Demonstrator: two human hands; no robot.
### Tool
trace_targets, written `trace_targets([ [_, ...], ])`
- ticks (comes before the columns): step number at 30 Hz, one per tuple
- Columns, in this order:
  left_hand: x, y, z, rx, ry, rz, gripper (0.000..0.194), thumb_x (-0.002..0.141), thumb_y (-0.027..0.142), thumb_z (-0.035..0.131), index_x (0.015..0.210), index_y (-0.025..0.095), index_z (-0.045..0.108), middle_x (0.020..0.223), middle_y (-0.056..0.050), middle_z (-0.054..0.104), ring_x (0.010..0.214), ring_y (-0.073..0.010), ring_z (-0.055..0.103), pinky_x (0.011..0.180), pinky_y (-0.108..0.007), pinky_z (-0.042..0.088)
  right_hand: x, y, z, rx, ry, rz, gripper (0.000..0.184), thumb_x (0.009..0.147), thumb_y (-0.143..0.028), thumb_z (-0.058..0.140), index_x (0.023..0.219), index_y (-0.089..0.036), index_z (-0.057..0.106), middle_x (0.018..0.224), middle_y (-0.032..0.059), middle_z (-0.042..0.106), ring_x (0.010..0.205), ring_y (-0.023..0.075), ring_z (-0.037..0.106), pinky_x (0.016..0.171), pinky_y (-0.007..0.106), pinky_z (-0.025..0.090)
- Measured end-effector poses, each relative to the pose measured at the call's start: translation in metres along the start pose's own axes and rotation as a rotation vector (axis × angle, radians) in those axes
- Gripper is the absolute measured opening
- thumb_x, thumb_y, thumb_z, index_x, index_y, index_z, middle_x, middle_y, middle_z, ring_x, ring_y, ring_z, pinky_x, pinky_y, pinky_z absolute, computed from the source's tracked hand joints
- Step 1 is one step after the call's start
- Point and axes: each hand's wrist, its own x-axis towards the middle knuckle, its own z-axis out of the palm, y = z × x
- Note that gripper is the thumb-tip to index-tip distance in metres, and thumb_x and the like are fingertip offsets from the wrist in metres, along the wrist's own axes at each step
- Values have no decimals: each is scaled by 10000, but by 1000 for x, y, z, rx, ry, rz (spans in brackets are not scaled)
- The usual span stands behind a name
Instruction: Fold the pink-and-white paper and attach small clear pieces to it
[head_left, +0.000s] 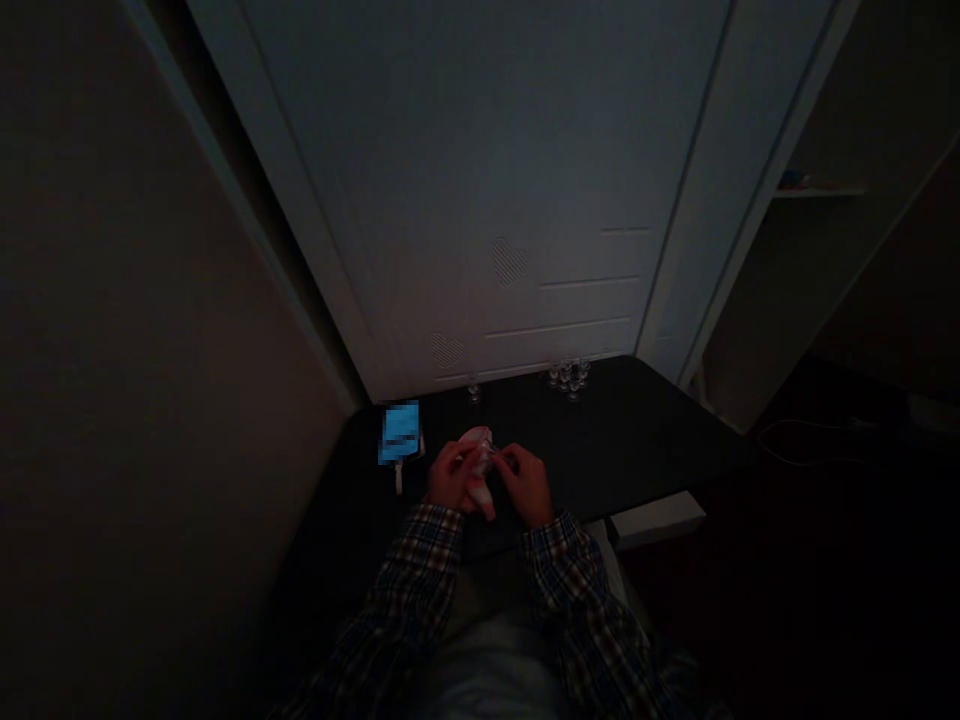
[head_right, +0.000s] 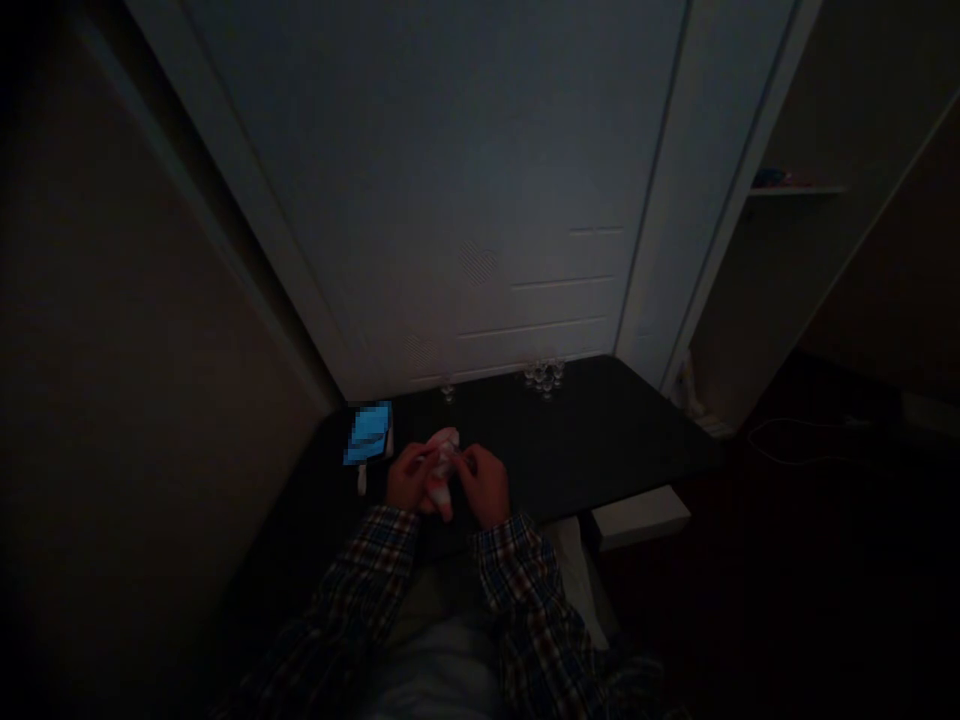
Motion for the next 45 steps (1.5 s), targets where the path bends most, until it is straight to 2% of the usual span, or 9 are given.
trace_targets([
  [9, 0, 2, 1, 17, -26, 2, 250, 575, 339, 675, 772, 187, 651, 772, -32, 564, 735, -158, 533, 624, -247, 439, 0, 2, 1, -15, 11, 8, 200, 813, -347, 450, 756, -191, 562, 684, -9, 581, 623, 109, 523, 575, 207, 366],
  [15, 1, -5, 0, 174, 13, 66, 256, 658, 394, 598, 786, 174, 629, 761, -22, 555, 696, -136, 532, 603, -243, 436, -1, 1, 1, -21, 8, 10, 238, 815, -383, 439, 762, -188, 565, 675, -11, 576, 613, 106, 515, 570, 203, 360],
  [19, 1, -10, -1, 182, 28, 82, 262, 681, 402, 573, 796, 172, 624, 767, -22, 559, 703, -135, 541, 600, -238, 439, 0, 2, 2, -37, 10, 0, 242, 818, -378, 431, 760, -187, 566, 669, -10, 575, 608, 105, 510, 568, 203, 356],
  [23, 2, -14, -3, 170, 47, 54, 265, 678, 403, 569, 801, 173, 621, 763, -23, 574, 703, -142, 547, 603, -245, 444, 0, 3, 2, -32, -2, -3, 233, 818, -370, 436, 756, -187, 565, 665, -12, 574, 601, 102, 510, 560, 198, 351],
  [29, 4, -16, -1, 74, 112, -65, 335, 662, 418, 580, 886, 169, 578, 811, -39, 597, 733, -152, 559, 627, -261, 455, -1, 3, 2, -47, -15, -31, 249, 823, -376, 431, 749, -184, 571, 660, -13, 573, 596, 99, 498, 563, 197, 347],
  [34, 4, -15, 1, 28, 147, -51, 328, 647, 397, 599, 882, 177, 540, 796, -30, 586, 723, -142, 560, 639, -262, 460, -1, 2, 2, -44, -45, -36, 239, 823, -370, 437, 751, -187, 574, 666, -15, 578, 603, 98, 503, 563, 194, 345],
  [45, 3, -9, -1, 88, 94, -52, 257, 660, 380, 578, 812, 174, 573, 787, -29, 601, 722, -148, 565, 647, -258, 453, -2, 3, 2, -36, -51, -27, 252, 827, -382, 428, 748, -193, 574, 664, -17, 578, 595, 95, 503, 556, 191, 343],
])
